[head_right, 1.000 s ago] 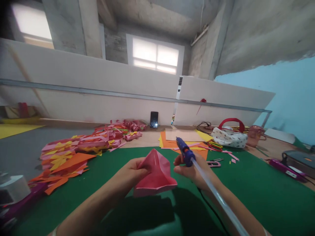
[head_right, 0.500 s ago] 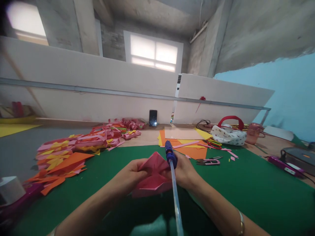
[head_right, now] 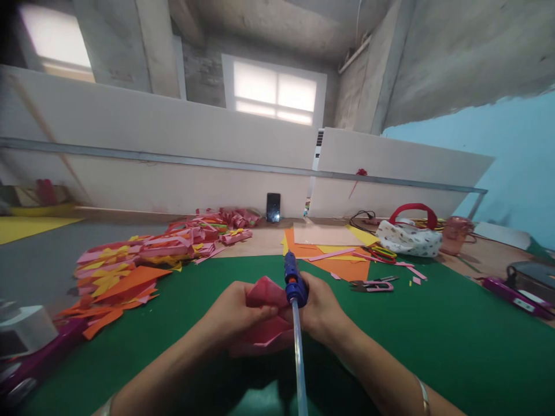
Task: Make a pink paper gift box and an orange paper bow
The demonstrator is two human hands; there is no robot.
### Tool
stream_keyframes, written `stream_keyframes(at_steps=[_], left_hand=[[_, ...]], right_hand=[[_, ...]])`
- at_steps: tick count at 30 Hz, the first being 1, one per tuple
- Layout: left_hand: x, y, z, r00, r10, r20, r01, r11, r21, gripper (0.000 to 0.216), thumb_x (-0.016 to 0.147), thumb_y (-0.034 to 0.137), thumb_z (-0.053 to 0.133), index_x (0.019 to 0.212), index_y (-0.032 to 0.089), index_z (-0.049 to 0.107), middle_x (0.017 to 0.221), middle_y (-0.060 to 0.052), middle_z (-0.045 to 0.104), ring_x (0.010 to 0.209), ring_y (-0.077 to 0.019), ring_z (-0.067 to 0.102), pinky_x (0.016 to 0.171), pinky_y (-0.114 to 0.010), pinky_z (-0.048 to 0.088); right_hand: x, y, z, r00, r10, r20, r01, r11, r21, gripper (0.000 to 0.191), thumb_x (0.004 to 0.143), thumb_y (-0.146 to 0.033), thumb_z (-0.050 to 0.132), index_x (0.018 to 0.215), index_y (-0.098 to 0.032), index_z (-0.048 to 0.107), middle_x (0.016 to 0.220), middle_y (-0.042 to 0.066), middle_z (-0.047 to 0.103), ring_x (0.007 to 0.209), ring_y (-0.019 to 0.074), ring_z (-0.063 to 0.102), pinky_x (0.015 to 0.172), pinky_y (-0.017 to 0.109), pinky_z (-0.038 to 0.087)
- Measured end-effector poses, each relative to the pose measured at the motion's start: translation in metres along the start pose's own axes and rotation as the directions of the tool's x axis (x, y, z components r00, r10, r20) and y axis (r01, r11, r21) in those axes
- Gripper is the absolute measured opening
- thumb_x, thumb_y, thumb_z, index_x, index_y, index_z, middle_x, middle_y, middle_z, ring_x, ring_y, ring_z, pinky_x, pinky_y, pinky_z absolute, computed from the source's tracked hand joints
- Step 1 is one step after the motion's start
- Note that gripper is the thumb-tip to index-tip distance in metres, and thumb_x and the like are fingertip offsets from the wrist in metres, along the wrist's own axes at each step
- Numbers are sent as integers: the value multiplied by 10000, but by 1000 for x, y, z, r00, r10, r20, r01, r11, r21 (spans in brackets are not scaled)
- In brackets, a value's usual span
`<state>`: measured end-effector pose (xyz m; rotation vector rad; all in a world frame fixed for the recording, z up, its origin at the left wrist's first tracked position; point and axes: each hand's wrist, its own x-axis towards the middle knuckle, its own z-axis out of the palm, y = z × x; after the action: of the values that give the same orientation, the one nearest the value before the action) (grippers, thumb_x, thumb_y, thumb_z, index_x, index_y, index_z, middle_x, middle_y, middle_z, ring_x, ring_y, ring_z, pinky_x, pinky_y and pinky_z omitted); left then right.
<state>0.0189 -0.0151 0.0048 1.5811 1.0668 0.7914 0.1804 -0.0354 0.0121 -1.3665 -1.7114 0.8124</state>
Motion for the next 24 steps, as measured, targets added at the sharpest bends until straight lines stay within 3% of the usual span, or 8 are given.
stream_keyframes(at_steps=[8, 18, 24], left_hand=[[-1, -1, 0, 999, -25, 28, 25, 1000, 9, 120, 611, 171, 616, 662, 107, 703, 643, -46, 676, 617, -155, 579, 550, -236, 397], [-2, 0, -3, 998, -50, 34, 49, 998, 25, 107, 585, 226, 674, 626, 128, 679, 589, -15, 639, 572, -131, 530, 506, -212, 363], [-6, 5, -6, 994, -84, 75, 87, 996, -34, 149, 577, 227, 687, 513, 137, 588, 481, 34, 535, 489, -88, 439, 472, -205, 305]], right_hand=[[-2, -17, 2, 997, 70, 30, -69, 997, -24, 299, 497, -6, 600, 630, -197, 413, 562, -98, 397, 526, 64, 320, 456, 190, 272], [-2, -6, 4, 999, -34, 8, 35, 994, -99, 249, 516, -74, 614, 646, -199, 443, 589, -67, 448, 548, 86, 335, 480, 216, 297], [-3, -14, 7, 1000, -24, -9, 23, 992, -125, 277, 515, -105, 656, 629, -208, 426, 578, -76, 418, 533, 81, 315, 462, 210, 284]])
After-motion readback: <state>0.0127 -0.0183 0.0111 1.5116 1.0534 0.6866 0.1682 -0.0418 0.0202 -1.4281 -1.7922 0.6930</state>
